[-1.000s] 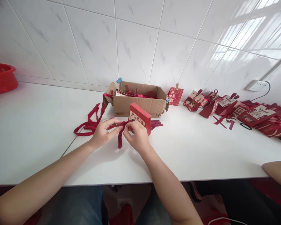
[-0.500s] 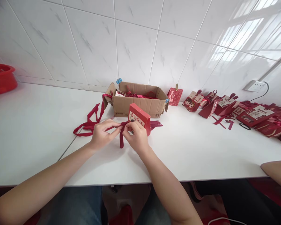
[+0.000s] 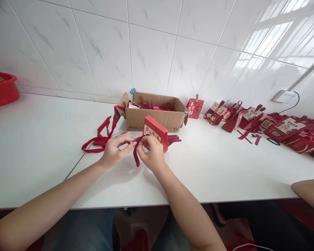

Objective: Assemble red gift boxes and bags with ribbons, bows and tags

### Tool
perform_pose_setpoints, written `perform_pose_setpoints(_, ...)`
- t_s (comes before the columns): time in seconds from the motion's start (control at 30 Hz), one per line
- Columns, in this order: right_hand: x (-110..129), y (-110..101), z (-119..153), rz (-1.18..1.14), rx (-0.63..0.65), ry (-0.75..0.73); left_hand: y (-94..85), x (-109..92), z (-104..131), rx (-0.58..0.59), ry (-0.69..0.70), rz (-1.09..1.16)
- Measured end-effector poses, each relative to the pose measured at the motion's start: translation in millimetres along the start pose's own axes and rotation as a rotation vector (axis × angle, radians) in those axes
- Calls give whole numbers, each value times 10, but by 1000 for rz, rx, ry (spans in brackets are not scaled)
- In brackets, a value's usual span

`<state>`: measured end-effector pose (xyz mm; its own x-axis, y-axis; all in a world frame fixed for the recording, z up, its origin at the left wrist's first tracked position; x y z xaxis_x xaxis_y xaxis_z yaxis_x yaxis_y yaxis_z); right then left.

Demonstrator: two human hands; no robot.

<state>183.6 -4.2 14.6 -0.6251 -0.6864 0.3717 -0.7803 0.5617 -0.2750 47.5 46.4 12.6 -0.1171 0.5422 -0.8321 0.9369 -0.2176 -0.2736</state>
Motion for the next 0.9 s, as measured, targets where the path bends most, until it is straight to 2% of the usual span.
perform_pose_setpoints(0.1, 14, -12, -6, 3, -12, -29, 2, -34, 7, 42, 15, 45)
perform_pose_setpoints(0.3, 63, 15, -13, -20, 89, -148, -18, -6, -18, 69, -170, 82)
perform_pose_setpoints(0.53, 46, 25, -14, -38, 104, -218, 44, 60, -73, 237, -346, 347)
perform_pose_setpoints(0.73, 6, 5, 21, 9, 66, -260, 110, 129, -53, 488, -524, 645)
perform_pose_setpoints(0.9, 27, -6, 8, 9, 39, -265, 112, 150, -52, 563, -570, 753)
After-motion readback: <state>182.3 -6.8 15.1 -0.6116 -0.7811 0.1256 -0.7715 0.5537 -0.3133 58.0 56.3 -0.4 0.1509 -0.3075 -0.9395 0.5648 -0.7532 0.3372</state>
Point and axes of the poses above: each hand's wrist, its own z-axis away from the middle knuckle, its own y-axis out of the palm, x = y × z, the point moved 5 cm from there along -z, towards the middle knuckle, and after that the axes turned 11 degrees about -y, right-handed, at the moved point
